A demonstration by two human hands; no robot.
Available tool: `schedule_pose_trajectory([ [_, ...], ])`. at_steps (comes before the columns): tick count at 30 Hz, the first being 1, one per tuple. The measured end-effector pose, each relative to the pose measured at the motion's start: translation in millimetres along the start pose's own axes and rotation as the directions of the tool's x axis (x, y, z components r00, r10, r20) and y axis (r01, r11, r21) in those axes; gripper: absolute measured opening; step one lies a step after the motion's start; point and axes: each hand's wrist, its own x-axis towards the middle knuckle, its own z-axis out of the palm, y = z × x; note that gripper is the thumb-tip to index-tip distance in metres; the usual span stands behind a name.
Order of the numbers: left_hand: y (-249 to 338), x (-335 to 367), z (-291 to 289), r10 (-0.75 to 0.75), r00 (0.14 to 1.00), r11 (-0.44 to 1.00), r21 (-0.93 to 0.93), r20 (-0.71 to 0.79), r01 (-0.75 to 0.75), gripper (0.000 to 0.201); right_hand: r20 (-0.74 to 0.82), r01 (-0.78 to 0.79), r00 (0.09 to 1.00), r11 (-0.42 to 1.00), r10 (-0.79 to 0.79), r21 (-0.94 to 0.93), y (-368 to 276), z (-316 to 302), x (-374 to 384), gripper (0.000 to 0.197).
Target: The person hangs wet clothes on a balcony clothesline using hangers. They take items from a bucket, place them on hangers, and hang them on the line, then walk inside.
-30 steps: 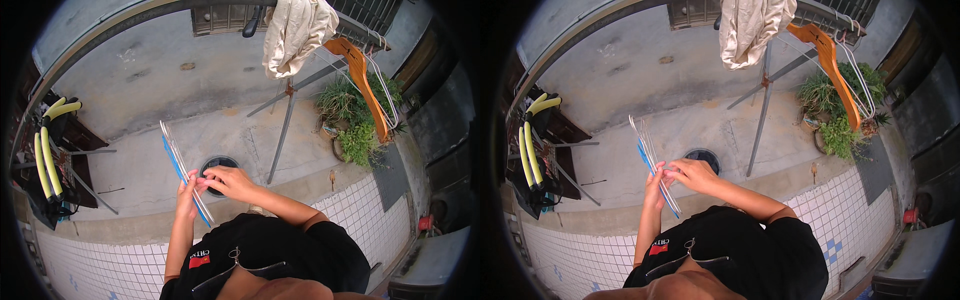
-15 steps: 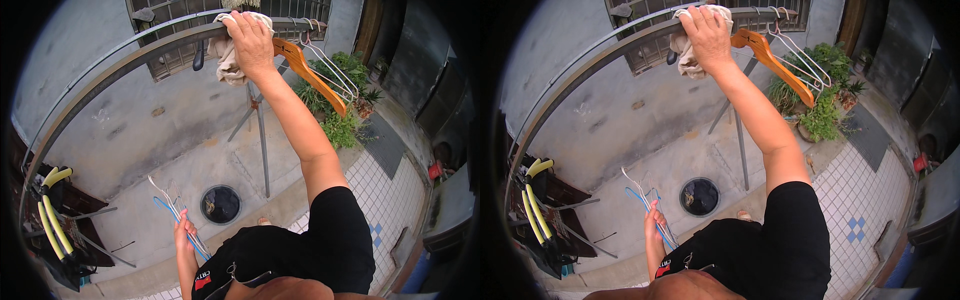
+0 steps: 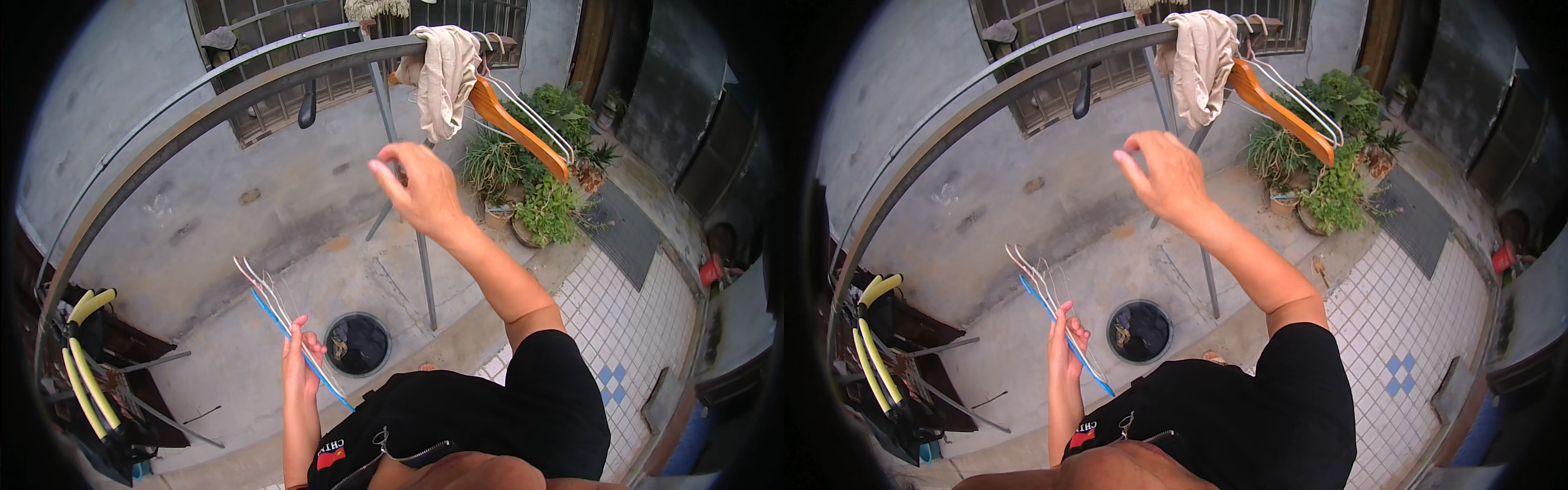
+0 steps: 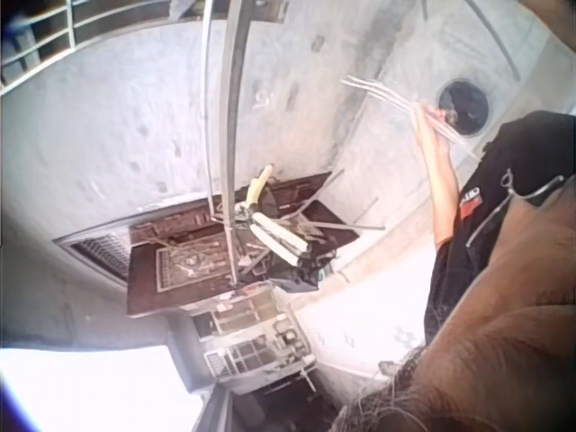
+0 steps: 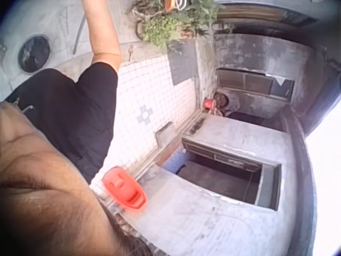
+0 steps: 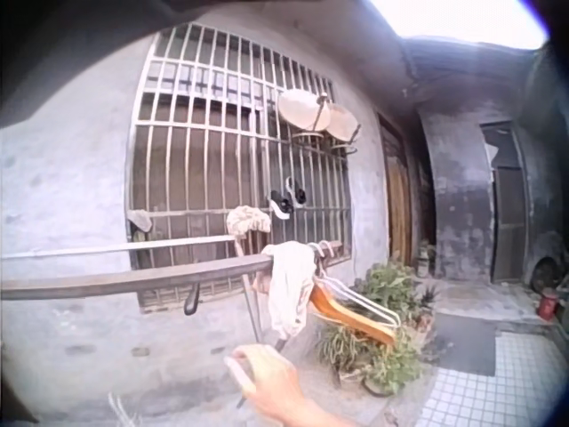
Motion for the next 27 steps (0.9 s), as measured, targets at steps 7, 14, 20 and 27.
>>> schedule_pose_trajectory([
  [7, 7, 19, 110, 0.016, 0.971, 0.988, 0.148, 0.239, -0.053, 0.041, 0.805, -0.61, 0.588, 0.695, 0.076, 0.381, -60, 41, -142, 0.034],
  [14, 23, 15, 164, -0.173, 0.875, 0.954, 0.299, 0.452, 0.034, 0.045, 0.788, -0.79, 0.611, 0.127, 0.081, 0.6, -33, 9, -137, 0.023],
  [20, 30, 32, 201, -0.008, 0.829, 0.99, 0.122, 0.559, -0.073, 0.041, 0.74, -0.777, 0.624, 0.099, 0.25, 0.622, -35, -30, -118, 0.034],
  [27, 29, 44, 220, 0.031, 0.856, 0.994, 0.077, 0.516, -0.082, 0.032, 0.657, -0.736, 0.676, 0.275, 0.332, 0.618, -23, -42, -103, 0.038],
])
